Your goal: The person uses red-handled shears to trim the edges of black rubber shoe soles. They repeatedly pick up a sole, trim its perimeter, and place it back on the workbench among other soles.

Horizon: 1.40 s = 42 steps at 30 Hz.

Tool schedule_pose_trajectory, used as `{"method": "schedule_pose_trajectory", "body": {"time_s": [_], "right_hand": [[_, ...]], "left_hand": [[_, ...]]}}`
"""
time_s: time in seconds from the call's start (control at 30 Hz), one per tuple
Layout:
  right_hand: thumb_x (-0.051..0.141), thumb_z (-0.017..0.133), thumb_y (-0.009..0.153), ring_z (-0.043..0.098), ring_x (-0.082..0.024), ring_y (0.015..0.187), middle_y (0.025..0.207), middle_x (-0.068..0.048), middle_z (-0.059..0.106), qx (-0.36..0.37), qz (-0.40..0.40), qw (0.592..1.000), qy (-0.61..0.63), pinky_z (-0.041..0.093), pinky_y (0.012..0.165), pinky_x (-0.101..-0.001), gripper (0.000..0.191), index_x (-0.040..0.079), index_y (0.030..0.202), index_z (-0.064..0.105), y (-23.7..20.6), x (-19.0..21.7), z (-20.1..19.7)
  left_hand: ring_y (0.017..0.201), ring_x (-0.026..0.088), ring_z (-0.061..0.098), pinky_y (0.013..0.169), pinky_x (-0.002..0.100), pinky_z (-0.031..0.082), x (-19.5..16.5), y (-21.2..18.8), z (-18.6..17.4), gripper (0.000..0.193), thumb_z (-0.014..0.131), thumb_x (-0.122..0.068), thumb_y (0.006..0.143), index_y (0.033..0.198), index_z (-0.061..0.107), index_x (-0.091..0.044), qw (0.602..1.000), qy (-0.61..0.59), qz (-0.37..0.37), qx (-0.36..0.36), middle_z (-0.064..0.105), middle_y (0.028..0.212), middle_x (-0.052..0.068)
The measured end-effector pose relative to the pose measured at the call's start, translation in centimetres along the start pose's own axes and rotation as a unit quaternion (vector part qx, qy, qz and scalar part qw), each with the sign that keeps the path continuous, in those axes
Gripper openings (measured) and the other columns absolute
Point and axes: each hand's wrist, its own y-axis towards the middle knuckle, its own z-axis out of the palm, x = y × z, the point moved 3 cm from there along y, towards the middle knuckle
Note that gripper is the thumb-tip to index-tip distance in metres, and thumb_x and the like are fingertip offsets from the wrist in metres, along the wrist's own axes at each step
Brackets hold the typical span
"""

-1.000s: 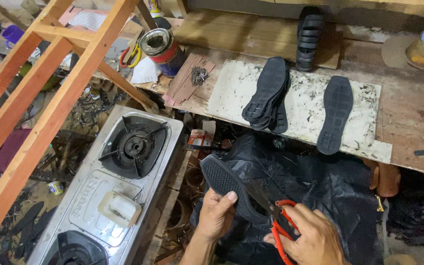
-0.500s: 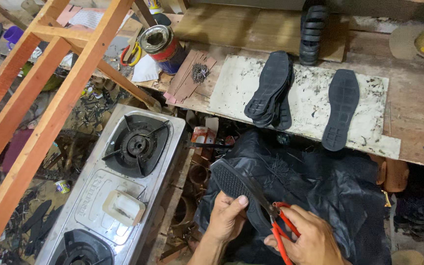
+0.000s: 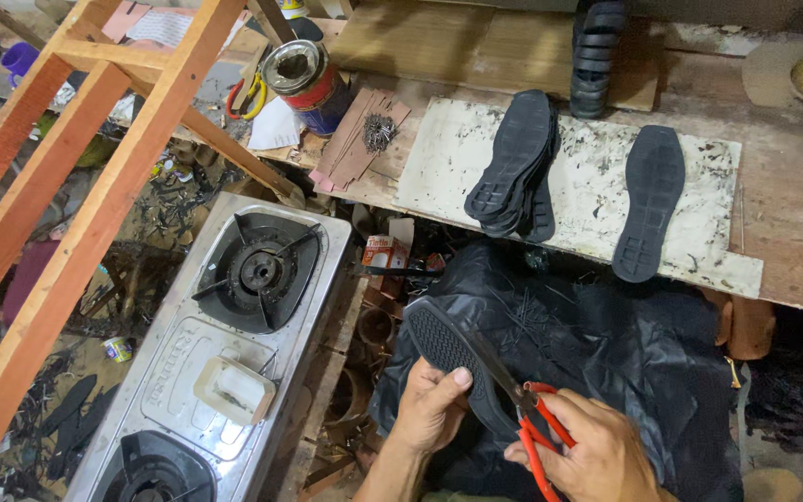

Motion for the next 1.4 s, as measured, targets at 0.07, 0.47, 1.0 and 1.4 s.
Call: {"method": "schedule_pose_trajectory", "body": {"time_s": [0.07, 0.47, 1.0, 1.4], "right_hand": [[0.034, 0.098, 0.048, 0.074, -0.025, 0.070, 0.087, -0.006, 0.073, -0.011, -0.035, 0.999, 0.012, 0.059, 0.060, -0.0358, 0.075, 0.007, 0.112, 0.072, -0.1, -0.3, -0.1], [0.034, 0.099, 0.048, 0.077, -0.029, 0.071, 0.091, -0.011, 0.076, 0.026, 0.021, 0.999, 0.032, 0.060, 0.058, -0.0357, 0.076, 0.006, 0.113, 0.073, -0.4, -1.9, -0.2], [0.036, 0.102, 0.050, 0.075, -0.023, 0.063, 0.083, -0.008, 0.074, 0.045, 0.074, 0.996, 0.025, 0.058, 0.053, -0.0330, 0.073, 0.010, 0.112, 0.074, -0.3, -2.4, -0.6], [0.024, 0.097, 0.061, 0.073, -0.012, 0.062, 0.071, -0.002, 0.077, 0.060, 0.123, 0.985, 0.110, 0.061, 0.052, -0.0275, 0.048, 0.009, 0.102, 0.076, -1.6, -5.4, 0.3]], "left_hand": [[0.120, 0.026, 0.065, 0.106, 0.045, 0.051, -0.1, 0.0, -0.3, 0.047, 0.070, -0.007, 0.091, 0.135, 0.055, 0.001, 1.000, 0.010, -0.002, 0.001, 0.067, 0.131, 0.013], [0.106, 0.022, 0.064, 0.094, 0.038, 0.050, 0.2, -0.2, -2.7, 0.039, 0.072, -0.003, 0.096, 0.131, 0.060, 0.008, 0.996, 0.077, -0.034, 0.020, 0.069, 0.120, 0.014], [0.108, 0.017, 0.066, 0.097, 0.033, 0.052, 0.7, -0.1, -2.2, 0.037, 0.070, -0.005, 0.091, 0.127, 0.063, 0.005, 0.988, 0.130, -0.068, 0.051, 0.071, 0.119, 0.009], [0.106, 0.022, 0.067, 0.096, 0.038, 0.055, 0.5, 0.0, -2.1, 0.033, 0.073, -0.008, 0.095, 0.124, 0.064, 0.005, 0.992, 0.095, -0.066, 0.047, 0.072, 0.117, 0.010]]}}
